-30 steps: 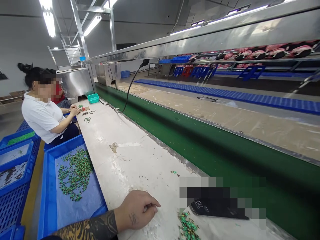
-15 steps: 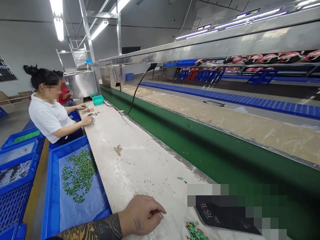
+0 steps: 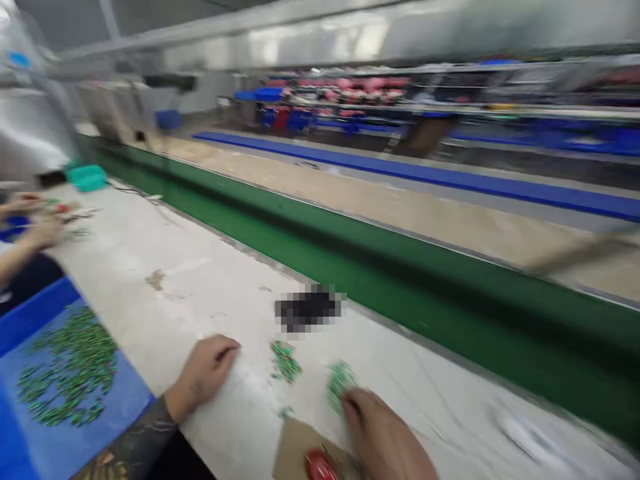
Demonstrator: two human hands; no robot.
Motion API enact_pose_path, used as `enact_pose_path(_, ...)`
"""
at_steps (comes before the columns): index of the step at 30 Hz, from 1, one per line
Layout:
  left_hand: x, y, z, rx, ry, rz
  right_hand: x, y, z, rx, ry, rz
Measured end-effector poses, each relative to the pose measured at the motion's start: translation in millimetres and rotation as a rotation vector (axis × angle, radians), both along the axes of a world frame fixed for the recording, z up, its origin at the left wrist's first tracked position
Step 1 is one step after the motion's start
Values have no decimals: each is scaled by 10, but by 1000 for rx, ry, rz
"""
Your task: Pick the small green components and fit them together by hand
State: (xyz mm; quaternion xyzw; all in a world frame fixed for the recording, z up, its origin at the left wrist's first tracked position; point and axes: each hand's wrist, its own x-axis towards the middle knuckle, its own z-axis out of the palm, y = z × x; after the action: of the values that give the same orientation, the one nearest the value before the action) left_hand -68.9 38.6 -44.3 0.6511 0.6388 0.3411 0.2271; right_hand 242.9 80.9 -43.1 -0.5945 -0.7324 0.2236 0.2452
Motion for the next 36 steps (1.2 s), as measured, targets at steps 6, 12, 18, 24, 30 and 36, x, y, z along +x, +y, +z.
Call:
enact_pose_path(6,-198,169,-99,-70,-9,25,116,-19,122,-153,123,-214)
enact_pose_path(12,-178,102,-74,-89,-100,118,91,-82,105,-163,403,-249)
enact_pose_path(18,-188,100,-81,-102,-159,141,114,7,9,-186,595,-272)
enact_pose_path(24,-197,37,-8,-77,-115,137,137,63,-14,-150,680,-310)
enact_pose_path(30,253,5,317,7,-164,-86,0,-71,231,-134,808,-268)
enact_pose_path(36,918,-74,769,-149,-345,-365,-378,-566,660,-169,982,6)
